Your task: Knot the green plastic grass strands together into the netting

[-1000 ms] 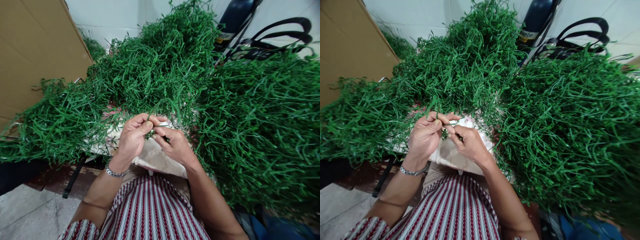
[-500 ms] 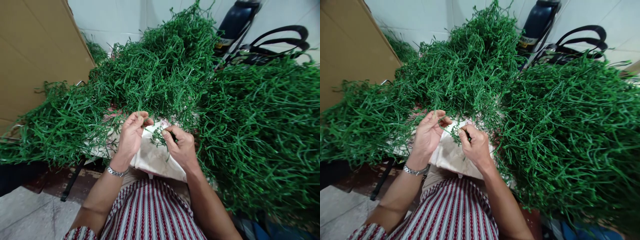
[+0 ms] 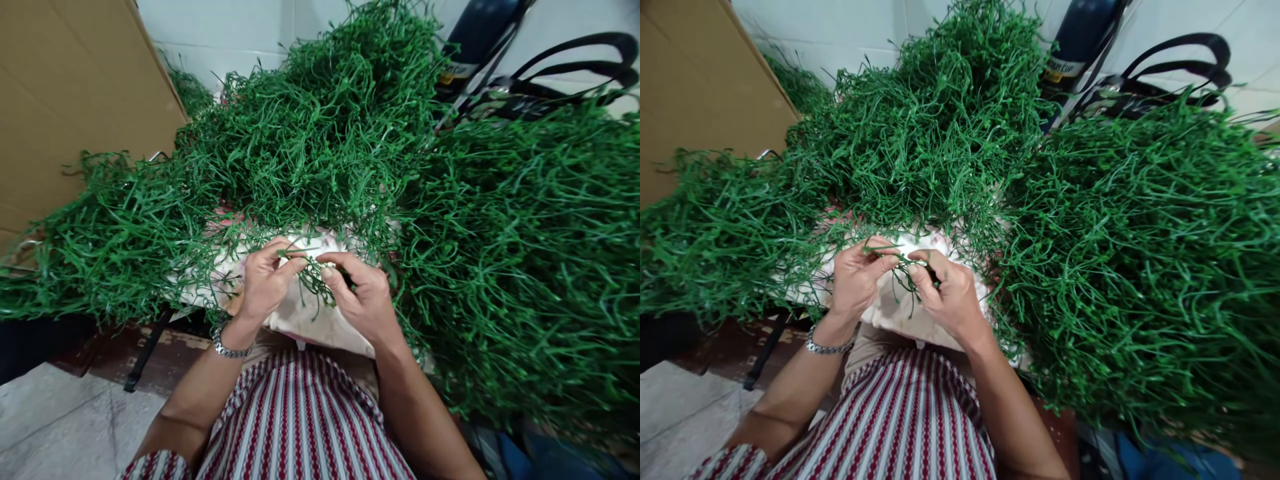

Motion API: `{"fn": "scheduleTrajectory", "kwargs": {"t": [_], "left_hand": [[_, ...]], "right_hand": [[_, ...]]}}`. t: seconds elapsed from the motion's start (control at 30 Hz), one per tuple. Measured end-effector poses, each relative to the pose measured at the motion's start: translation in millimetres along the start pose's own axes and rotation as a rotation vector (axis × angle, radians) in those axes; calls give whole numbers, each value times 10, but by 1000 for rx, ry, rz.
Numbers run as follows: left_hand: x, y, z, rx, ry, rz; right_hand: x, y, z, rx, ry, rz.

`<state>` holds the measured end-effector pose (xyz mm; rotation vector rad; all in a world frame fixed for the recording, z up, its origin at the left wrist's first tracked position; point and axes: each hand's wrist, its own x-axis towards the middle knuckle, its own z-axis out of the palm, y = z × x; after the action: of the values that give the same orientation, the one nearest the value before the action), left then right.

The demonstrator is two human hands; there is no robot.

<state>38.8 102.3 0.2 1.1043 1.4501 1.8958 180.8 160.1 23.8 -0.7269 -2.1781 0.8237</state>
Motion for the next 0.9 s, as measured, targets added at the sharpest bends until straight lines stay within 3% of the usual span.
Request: {"fn": "scheduleTrajectory", "kwargs": {"t": [0.13,0.33,0.57,0.73,0.9], "left_hand": [[-23,1,37,-27,-64,12],[-65,-48,89,-7,-59,69],[-36,15,60,67,-131,40],[-18,53,45,238,-182,80],[52,94,-10,479,-402,126]], "right_hand": [[39,49,-21,151,-50,73],[66,115,70,223,-201,57],[45,159,70,111,-163,86],[32,177,13,-103,-106,-55],[11,186,-44,-398,-167,-190]]}}
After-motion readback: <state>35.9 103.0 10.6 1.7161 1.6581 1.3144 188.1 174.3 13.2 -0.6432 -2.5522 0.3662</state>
